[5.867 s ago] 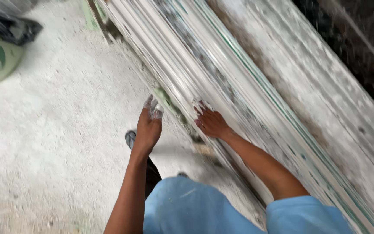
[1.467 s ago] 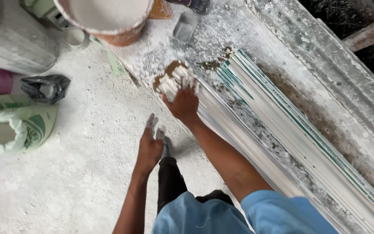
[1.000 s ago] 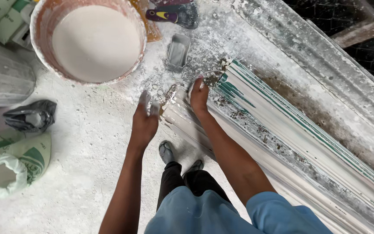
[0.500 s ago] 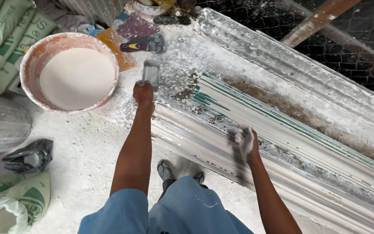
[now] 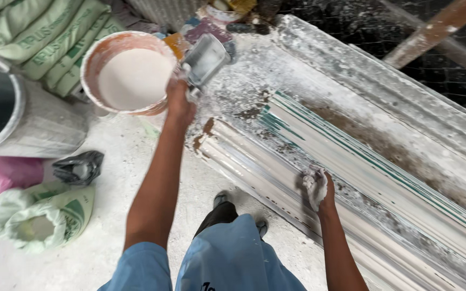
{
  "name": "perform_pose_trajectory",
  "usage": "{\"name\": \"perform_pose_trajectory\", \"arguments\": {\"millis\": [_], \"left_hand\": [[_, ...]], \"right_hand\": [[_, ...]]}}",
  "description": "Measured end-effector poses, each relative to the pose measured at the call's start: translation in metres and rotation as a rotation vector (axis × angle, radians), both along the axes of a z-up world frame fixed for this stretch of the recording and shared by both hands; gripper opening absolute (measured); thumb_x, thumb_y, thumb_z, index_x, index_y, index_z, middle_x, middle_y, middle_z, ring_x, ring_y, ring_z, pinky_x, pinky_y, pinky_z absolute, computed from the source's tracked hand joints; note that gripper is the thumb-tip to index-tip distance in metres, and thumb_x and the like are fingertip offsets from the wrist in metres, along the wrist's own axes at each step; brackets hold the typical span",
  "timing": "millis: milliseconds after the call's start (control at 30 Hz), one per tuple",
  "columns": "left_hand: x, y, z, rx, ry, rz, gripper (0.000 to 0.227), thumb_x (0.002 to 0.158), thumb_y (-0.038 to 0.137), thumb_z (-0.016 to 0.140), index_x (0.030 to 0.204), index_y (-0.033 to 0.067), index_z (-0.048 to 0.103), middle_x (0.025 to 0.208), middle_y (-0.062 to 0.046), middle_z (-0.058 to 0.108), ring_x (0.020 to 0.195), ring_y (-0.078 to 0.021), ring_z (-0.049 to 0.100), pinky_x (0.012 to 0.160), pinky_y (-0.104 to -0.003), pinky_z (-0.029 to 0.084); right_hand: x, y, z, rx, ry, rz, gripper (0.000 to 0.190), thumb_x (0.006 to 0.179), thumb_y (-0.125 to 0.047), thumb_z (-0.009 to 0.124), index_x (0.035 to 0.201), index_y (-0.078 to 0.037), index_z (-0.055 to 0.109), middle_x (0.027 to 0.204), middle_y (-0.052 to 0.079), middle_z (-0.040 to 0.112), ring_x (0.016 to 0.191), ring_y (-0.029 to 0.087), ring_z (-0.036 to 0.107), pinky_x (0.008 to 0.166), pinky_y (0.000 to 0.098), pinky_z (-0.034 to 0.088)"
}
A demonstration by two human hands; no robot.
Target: The person scoops white plaster from a bucket using a trowel and applies it to long, ribbed metal profiles. They spread the plaster along the length of the profiles and smooth it with their hands to ensure even coverage.
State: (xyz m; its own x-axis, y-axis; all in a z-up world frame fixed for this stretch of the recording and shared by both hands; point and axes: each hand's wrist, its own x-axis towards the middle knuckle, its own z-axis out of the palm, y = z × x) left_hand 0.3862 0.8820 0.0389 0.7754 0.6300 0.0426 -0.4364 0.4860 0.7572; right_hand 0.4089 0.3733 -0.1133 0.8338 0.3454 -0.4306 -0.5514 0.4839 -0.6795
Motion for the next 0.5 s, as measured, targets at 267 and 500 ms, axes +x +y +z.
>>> {"name": "perform_pose_trajectory", "arguments": {"millis": [267, 500], "left_hand": [[-0.072, 0.146, 0.080, 1.155, 0.708, 0.360, 0.045, 0.096, 0.024, 0.071, 0.135, 0.0015, 0.062, 0.107, -0.014, 0.072, 0.090, -0.0247, 0.071, 0.082, -0.038, 0.059], [-0.066, 0.168, 0.032, 1.977, 1.126, 0.069, 0.038, 0.094, 0.033, 0.072, 0.117, 0.0021, 0.070, 0.108, -0.022, 0.069, 0.103, -0.0362, 0.065, 0.097, -0.047, 0.051]], "right_hand": [[0.001, 0.063, 0.019, -0.004, -0.033, 0.037, 0.037, 0.109, -0.036, 0.054, 0.122, -0.002, 0.061, 0.096, 0.009, 0.064, 0.081, 0.019, 0.061, 0.071, 0.0311, 0.051], [0.009, 0.100, 0.018, -0.093, -0.009, 0.043, 0.034, 0.108, -0.039, 0.054, 0.117, -0.007, 0.059, 0.097, 0.007, 0.063, 0.081, 0.019, 0.059, 0.072, 0.0317, 0.049]]}}
